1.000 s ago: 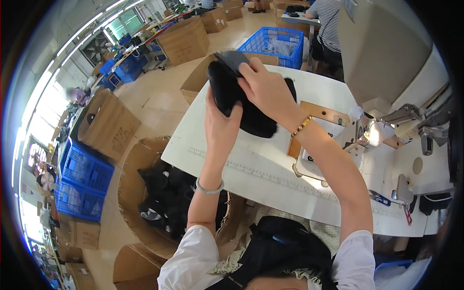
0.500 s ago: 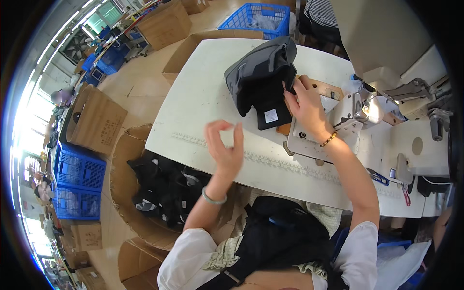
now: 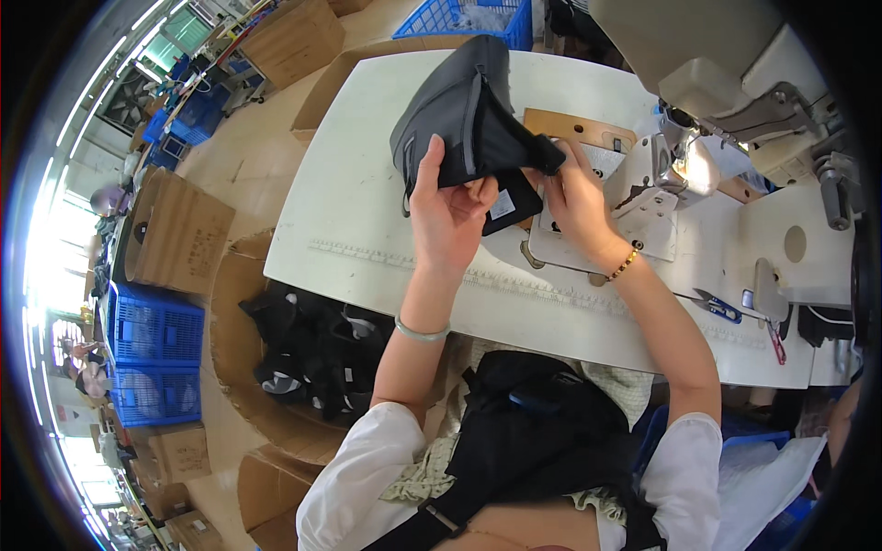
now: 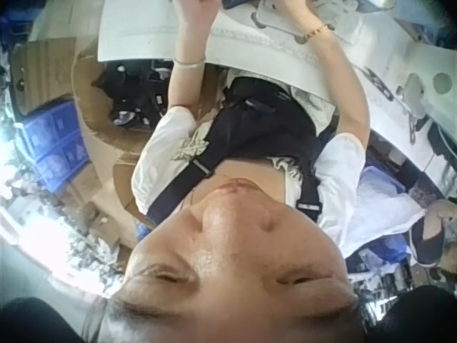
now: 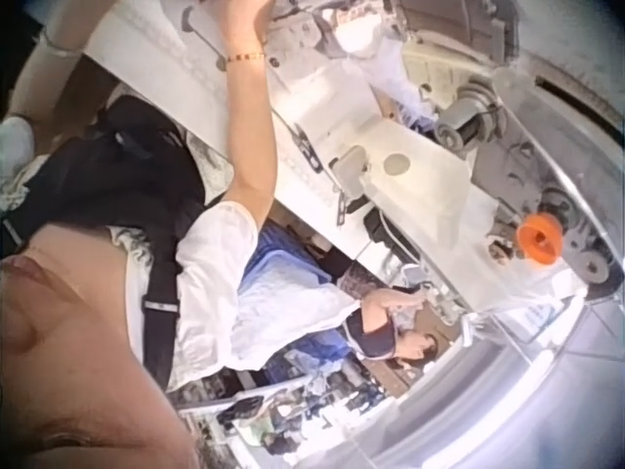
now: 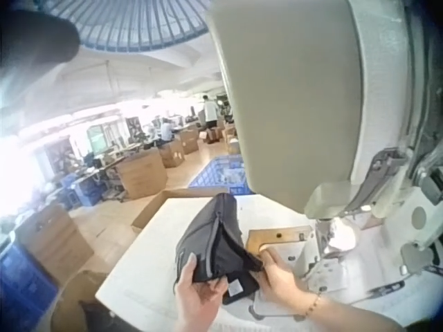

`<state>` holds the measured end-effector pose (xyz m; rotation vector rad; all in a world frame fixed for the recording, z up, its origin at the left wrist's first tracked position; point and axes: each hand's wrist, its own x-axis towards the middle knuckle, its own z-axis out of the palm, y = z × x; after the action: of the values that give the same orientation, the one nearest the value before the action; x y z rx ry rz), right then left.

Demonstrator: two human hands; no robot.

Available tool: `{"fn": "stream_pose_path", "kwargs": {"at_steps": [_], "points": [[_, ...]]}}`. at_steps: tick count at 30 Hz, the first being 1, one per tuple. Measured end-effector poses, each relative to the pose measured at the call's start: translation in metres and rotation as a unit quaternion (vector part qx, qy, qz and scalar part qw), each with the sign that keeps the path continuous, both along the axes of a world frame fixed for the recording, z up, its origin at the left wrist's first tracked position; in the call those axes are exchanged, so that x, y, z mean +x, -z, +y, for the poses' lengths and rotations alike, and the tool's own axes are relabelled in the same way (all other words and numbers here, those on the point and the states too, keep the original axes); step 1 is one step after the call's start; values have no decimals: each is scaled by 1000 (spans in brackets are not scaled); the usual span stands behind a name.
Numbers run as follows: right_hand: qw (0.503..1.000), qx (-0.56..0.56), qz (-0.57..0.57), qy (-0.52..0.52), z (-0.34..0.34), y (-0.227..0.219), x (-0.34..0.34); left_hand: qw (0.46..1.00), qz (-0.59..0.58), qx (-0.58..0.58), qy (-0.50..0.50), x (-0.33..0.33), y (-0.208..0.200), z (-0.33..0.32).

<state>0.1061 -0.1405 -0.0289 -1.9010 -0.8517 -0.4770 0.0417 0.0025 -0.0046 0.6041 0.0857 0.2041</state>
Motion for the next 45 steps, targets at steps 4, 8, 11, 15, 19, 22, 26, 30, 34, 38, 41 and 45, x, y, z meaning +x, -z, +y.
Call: {"fn": "stream_pose_path", "kwargs": {"at_steps": [4, 8, 11, 15, 19, 22, 26, 30, 34, 38, 41, 45], "points": [[965, -167, 202, 15, -3, -11, -32, 995, 45, 25, -82, 3, -9, -21], [912, 69, 365, -177, -4, -3, -71, 992, 27, 113, -51, 2, 13, -22], [663, 331, 636, -218, -6, -25, -61, 986, 105, 101, -85, 1, 13, -39], [653, 376, 637, -165, 2, -20, -47, 983, 86, 143, -70, 1, 27, -34], [636, 282, 667, -267, -8, -12, -33, 969, 95, 222, -47, -4, 33, -24], [623, 292, 672, -273, -1, -13, -32, 964, 110, 231, -65, 1, 37, -22], [630, 312, 653, -281, 1, 4, -35, 913, 171, 368, -25, -6, 24, -9], [774, 227, 511, -299, 6, 13, -43, 956, 95, 276, 38, -15, 16, -1], [919, 20, 323, -223, -4, 11, -45, 975, 61, 209, 35, -20, 16, -12], [879, 154, 398, -214, 1, 10, -55, 975, 60, 211, 21, -22, 25, -24], [705, 385, 535, -264, 2, 6, -58, 969, 106, 222, 13, -24, 22, -32], [616, 342, 640, -308, -5, 1, -53, 963, 116, 234, -60, -22, 28, -30]]}}
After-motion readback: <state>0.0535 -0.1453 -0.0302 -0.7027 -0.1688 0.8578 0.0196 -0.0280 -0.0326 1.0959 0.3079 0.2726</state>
